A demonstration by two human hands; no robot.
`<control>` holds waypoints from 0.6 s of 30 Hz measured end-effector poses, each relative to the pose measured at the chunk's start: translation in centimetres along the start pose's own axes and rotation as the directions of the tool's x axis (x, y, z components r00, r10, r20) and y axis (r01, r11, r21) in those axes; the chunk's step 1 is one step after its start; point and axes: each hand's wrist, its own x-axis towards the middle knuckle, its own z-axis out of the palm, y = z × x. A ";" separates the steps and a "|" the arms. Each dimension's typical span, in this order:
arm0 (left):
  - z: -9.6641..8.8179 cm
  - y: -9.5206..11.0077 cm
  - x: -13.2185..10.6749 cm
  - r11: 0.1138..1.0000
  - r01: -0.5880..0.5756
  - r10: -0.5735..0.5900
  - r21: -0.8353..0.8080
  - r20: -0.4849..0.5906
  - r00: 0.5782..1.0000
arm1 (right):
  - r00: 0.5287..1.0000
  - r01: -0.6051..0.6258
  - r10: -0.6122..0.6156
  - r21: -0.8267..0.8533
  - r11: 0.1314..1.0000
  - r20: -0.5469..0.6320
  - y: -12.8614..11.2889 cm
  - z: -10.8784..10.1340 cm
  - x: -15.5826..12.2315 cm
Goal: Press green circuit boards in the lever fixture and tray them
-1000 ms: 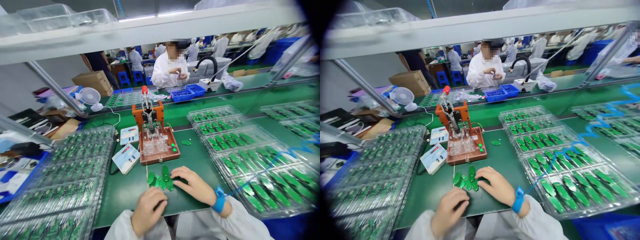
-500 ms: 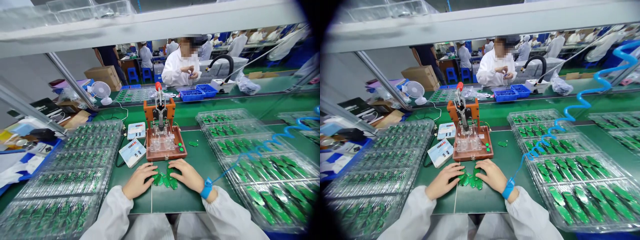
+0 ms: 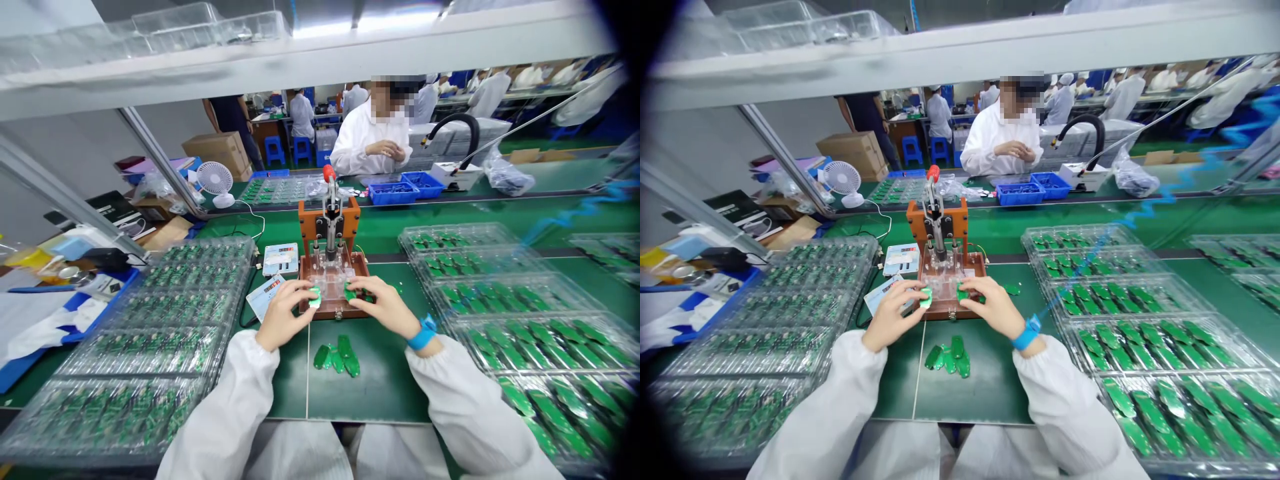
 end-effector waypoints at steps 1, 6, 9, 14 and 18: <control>0.3 -0.4 1.0 1.000 -0.009 0.009 0.016 -0.005 1.000 | 1.000 0.017 -0.017 -0.012 1.000 0.004 0.4 0.2 0.9; 1.7 -1.9 3.2 0.999 -0.008 0.005 0.047 0.056 0.998 | 0.994 0.095 -0.093 -0.042 0.995 0.050 1.6 1.2 3.2; 2.1 -2.2 3.1 0.998 0.006 -0.010 0.067 0.053 0.999 | 0.992 0.114 -0.110 -0.057 0.992 0.063 1.8 1.5 3.3; 2.1 -2.2 3.0 0.996 0.000 -0.006 0.090 0.068 0.998 | 0.990 0.128 -0.122 -0.074 0.989 0.076 1.9 1.6 3.2; 2.4 -2.2 2.9 0.992 -0.024 0.018 0.123 0.054 0.998 | 0.986 0.143 -0.136 -0.072 0.987 0.095 2.0 1.4 3.2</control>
